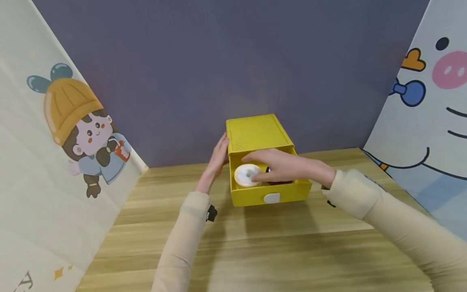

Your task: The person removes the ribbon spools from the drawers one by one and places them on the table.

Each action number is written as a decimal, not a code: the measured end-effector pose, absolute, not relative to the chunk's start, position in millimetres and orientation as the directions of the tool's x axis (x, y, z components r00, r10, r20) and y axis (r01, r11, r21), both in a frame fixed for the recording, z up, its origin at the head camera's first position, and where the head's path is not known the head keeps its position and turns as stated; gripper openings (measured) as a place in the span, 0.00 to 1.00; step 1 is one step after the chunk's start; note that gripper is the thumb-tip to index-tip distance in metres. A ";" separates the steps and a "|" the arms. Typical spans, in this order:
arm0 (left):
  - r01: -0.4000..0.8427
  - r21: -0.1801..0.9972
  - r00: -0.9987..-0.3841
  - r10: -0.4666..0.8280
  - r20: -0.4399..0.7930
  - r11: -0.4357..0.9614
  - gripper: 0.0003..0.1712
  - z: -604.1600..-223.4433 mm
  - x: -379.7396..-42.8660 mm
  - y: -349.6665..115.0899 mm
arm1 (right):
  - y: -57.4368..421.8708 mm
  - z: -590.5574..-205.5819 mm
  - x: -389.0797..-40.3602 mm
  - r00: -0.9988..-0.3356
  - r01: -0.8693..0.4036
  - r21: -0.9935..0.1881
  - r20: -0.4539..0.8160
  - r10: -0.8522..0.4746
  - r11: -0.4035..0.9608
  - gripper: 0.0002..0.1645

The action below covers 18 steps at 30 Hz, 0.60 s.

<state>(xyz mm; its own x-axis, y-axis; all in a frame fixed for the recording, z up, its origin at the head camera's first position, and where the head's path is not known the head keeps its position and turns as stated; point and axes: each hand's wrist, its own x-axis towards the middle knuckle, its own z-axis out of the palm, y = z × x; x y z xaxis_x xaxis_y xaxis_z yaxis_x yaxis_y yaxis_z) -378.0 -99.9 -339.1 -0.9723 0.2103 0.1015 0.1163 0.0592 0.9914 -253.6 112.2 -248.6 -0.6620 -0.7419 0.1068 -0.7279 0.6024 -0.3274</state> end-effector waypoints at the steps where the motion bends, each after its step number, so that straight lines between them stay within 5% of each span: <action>1: 0.115 0.991 -0.972 0.211 0.100 0.061 0.36 -339.9 -376.9 -100.0 | 111.2 -252.4 -258.2 -0.657 -0.730 -0.311 0.078 -0.750 0.608 0.36; 8: 0.118 0.992 -0.974 0.199 0.107 0.046 0.36 -341.0 -374.5 -99.1 | 104.1 -268.4 -275.8 -0.664 -0.714 -0.292 -0.008 -0.748 0.637 0.46; 18: 0.124 0.991 -0.976 0.185 0.113 0.049 0.36 -341.7 -377.8 -98.6 | 98.9 -281.0 -288.8 -0.667 -0.691 -0.325 -0.057 -0.743 0.645 0.47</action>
<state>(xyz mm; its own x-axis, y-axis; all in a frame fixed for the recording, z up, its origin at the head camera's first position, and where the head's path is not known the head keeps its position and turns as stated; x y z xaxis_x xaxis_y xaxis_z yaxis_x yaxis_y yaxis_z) -377.8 -98.6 -341.7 -0.9763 0.1847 0.1129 0.1239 0.0493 0.9911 -288.8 98.9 -281.0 -0.6665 -0.7433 -0.0575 -0.6913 0.6451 -0.3255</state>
